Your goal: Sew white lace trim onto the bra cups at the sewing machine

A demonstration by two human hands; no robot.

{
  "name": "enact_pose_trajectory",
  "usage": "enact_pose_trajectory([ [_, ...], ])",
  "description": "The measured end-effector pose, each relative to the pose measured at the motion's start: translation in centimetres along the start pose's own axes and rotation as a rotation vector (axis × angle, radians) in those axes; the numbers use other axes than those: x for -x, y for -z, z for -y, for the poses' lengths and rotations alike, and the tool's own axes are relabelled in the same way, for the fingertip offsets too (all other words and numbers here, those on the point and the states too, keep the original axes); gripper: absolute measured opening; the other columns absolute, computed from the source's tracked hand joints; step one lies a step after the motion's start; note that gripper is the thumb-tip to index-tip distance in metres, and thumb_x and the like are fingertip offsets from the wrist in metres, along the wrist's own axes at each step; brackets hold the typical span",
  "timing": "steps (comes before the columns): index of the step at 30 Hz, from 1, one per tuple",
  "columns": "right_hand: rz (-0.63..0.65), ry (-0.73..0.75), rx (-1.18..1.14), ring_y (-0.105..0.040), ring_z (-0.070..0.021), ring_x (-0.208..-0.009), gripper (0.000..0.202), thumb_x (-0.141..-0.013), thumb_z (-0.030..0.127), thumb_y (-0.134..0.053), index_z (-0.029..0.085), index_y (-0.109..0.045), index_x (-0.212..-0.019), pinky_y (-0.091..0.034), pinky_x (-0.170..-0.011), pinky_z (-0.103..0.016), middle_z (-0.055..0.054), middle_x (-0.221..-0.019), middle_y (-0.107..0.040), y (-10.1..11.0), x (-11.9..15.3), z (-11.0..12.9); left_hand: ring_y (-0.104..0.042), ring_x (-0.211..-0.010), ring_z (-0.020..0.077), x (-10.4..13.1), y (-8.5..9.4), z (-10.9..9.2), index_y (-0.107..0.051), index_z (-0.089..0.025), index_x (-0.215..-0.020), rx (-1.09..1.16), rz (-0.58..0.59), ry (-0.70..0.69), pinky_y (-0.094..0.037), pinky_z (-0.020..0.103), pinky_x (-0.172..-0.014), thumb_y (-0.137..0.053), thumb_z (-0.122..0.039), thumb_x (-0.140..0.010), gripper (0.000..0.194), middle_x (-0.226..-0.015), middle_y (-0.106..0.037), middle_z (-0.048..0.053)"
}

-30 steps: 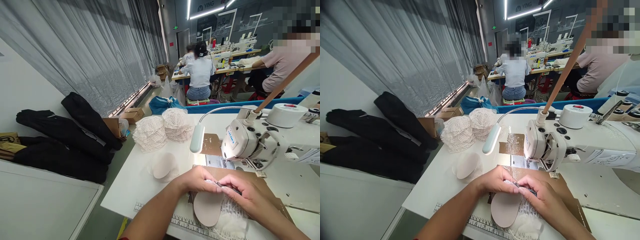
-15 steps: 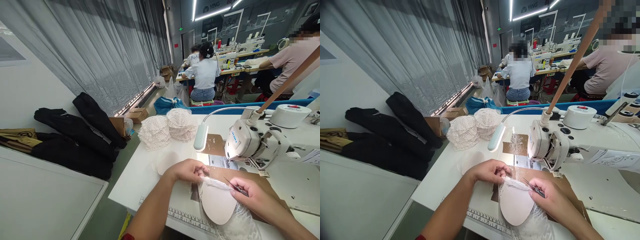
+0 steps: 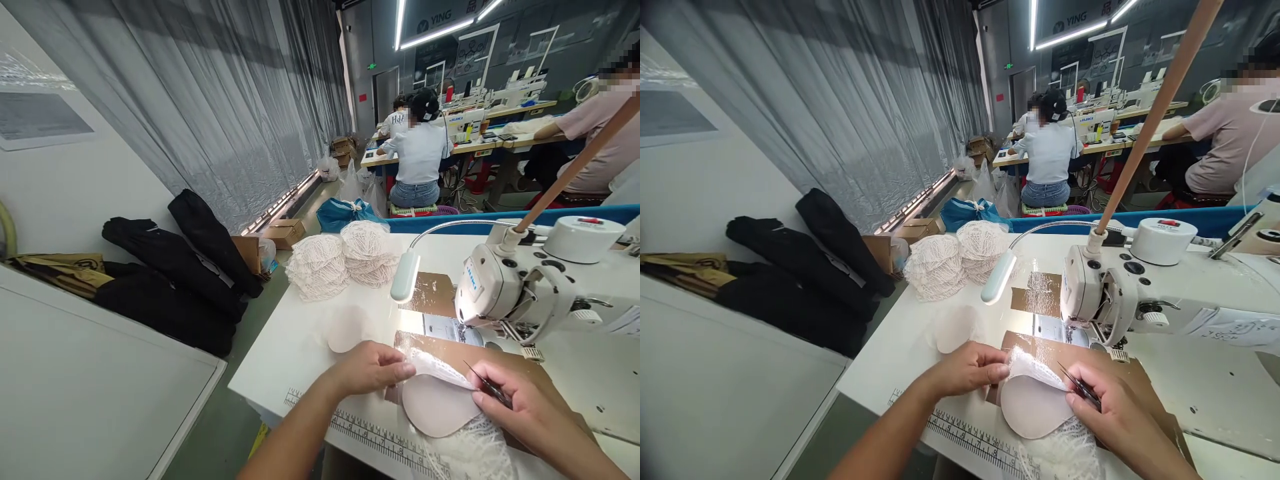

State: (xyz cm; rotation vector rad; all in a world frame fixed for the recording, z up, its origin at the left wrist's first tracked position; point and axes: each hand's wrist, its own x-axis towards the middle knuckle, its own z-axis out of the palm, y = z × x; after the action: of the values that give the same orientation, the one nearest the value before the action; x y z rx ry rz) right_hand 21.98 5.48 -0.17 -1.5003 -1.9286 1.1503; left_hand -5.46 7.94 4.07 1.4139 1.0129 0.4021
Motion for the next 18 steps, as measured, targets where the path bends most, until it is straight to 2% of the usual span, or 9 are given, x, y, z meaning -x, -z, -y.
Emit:
enact_pose_trajectory([
  [2,0.010,0.013,-0.038,-0.037,-0.0131,-0.063,0.026,-0.084,0.046,-0.045,0.022,-0.047,-0.072,-0.028,-0.060,-0.026,0.004,-0.067,-0.038,0.1,0.1,0.1,-0.046,-0.054,0.0094,-0.8,-1.3,0.7,-0.054,-0.017,-0.069,0.118,0.032,0.027,-0.035,0.023,-0.053,-0.067,-0.061,-0.071,0.046,-0.059,-0.049,-0.004],
  [5,0.072,0.019,-0.057,-0.037,-0.0128,-0.063,0.023,-0.083,0.043,-0.049,0.022,-0.045,-0.073,-0.029,-0.060,-0.025,0.004,-0.067,-0.039,0.2,0.1,0.0,-0.035,-0.045,0.0060,-2.2,-3.0,1.2,-0.053,-0.017,-0.069,0.257,-0.002,0.039,-0.027,0.021,-0.045,-0.071,-0.060,-0.067,0.047,-0.053,-0.040,-0.008],
  [7,0.130,0.031,-0.059,-0.037,-0.0126,-0.064,0.025,-0.082,0.043,-0.051,0.022,-0.044,-0.071,-0.029,-0.060,-0.025,0.004,-0.068,-0.040,0.2,0.1,0.0,-0.028,-0.043,0.0047,-2.7,-3.6,1.2,-0.052,-0.017,-0.066,0.314,-0.046,0.027,-0.021,0.022,-0.044,-0.071,-0.059,-0.067,0.046,-0.050,-0.035,-0.009],
  [10,0.186,0.035,-0.082,-0.038,-0.0127,-0.064,0.033,-0.083,0.052,-0.053,0.022,-0.048,-0.072,-0.029,-0.059,-0.025,0.003,-0.068,-0.041,0.2,0.1,0.1,-0.032,-0.048,0.0053,-3.1,-3.8,1.2,-0.057,-0.014,-0.066,0.349,-0.096,-0.018,-0.022,0.022,-0.047,-0.075,-0.055,-0.066,0.044,-0.053,-0.042,-0.006],
  [13,0.123,-0.006,-0.210,-0.042,-0.0139,-0.066,0.040,-0.085,0.063,-0.049,0.024,-0.055,-0.085,-0.034,-0.061,-0.025,0.003,-0.071,-0.047,0.2,0.0,0.3,-0.039,-0.056,0.0072,-3.2,-3.9,1.1,-0.067,-0.012,-0.077,0.365,-0.100,-0.054,-0.028,0.023,-0.053,-0.078,-0.050,-0.064,0.042,-0.061,-0.050,-0.003],
  [18,-0.057,0.011,-0.282,-0.053,-0.0168,-0.073,0.043,-0.086,0.065,-0.045,0.027,-0.058,-0.100,-0.042,-0.067,-0.025,0.000,-0.078,-0.058,0.1,0.3,1.0,-0.047,-0.065,0.0101,-3.4,-4.4,1.2,-0.072,-0.011,-0.080,0.375,-0.125,-0.090,-0.035,0.024,-0.063,-0.079,-0.047,-0.066,0.039,-0.068,-0.057,0.000],
])
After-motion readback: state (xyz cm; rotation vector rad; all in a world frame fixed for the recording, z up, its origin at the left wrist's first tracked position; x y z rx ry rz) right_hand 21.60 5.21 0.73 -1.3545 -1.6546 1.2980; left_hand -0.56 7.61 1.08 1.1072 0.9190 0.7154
